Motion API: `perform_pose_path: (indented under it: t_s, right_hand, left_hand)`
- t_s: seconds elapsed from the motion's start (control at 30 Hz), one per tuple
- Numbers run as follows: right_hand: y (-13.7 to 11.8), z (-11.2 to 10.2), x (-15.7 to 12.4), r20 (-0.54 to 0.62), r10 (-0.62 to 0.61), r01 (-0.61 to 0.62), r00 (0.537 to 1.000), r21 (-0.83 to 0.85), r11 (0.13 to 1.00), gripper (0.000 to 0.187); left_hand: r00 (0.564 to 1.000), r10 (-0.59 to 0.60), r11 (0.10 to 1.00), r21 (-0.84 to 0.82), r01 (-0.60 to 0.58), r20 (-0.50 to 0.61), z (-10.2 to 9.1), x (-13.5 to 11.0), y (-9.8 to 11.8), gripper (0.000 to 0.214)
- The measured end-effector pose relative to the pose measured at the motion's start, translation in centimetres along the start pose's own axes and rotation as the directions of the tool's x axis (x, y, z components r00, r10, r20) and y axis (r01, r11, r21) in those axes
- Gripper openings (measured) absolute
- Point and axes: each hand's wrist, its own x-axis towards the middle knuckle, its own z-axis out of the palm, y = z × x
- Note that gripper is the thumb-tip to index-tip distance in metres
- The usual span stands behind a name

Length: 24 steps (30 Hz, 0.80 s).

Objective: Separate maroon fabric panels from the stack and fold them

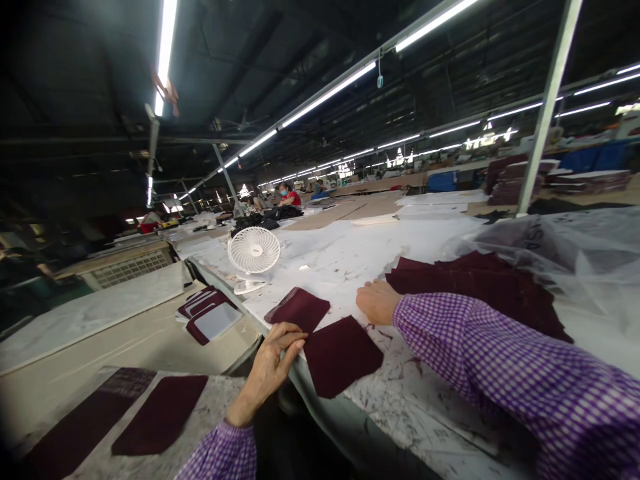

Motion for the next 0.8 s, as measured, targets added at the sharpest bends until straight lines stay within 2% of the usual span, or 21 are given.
perform_pose_path:
  t_s: [0.07,0.13,0.23,0.3,0.4,0.53,0.6,0.73,0.8]
  right_hand:
    - [-0.8,0.5,0.5,0.026,0.087,-0.088,0.996,0.031,0.996,0.014]
    - [-1.7,1.3,0.9,0.081,0.174,-0.179,0.981,0.072,0.981,0.018]
    - [-2.3,1.6,1.4,0.191,0.234,-0.264,0.953,0.147,0.953,0.017]
    - [-2.1,0.7,1.6,0.247,0.224,-0.273,0.943,0.186,0.944,0.010]
    - [-0.5,-2.6,1.2,0.254,0.223,-0.279,0.941,0.209,0.937,0.011]
    - [3.8,-7.8,-0.9,0.164,0.319,-0.346,0.934,0.178,0.921,0.022]
    - [6.6,-9.4,-2.4,0.070,0.439,-0.444,0.896,0.099,0.891,0.021]
    - [11.0,-9.5,-5.4,-0.072,0.598,-0.600,0.799,-0.019,0.800,0.012]
    - [11.9,-8.8,-6.0,-0.171,0.601,-0.616,0.780,-0.043,0.787,0.009]
  left_hand:
    - [0.999,-0.040,0.999,0.010,0.040,-0.011,0.0,0.5,0.1,0.029]
    - [0.988,-0.152,0.988,0.024,0.153,-0.025,0.1,1.3,0.2,0.028]
    - [0.944,-0.329,0.937,0.112,0.331,-0.035,0.4,3.1,0.5,0.026]
    - [0.939,-0.341,0.907,0.248,0.340,-0.040,0.8,4.3,0.9,0.029]
    - [0.958,-0.288,0.868,0.417,0.270,-0.021,1.5,5.5,1.5,0.028]
    - [0.966,-0.256,0.867,0.452,0.211,0.040,2.3,6.2,2.0,0.023]
    - [0.962,-0.271,0.875,0.427,0.228,0.042,2.6,6.4,2.1,0.021]
    - [0.952,-0.308,0.889,0.357,0.288,-0.002,2.7,6.8,2.0,0.023]
    - [0.934,-0.353,0.892,0.285,0.351,-0.046,2.5,7.0,1.5,0.025]
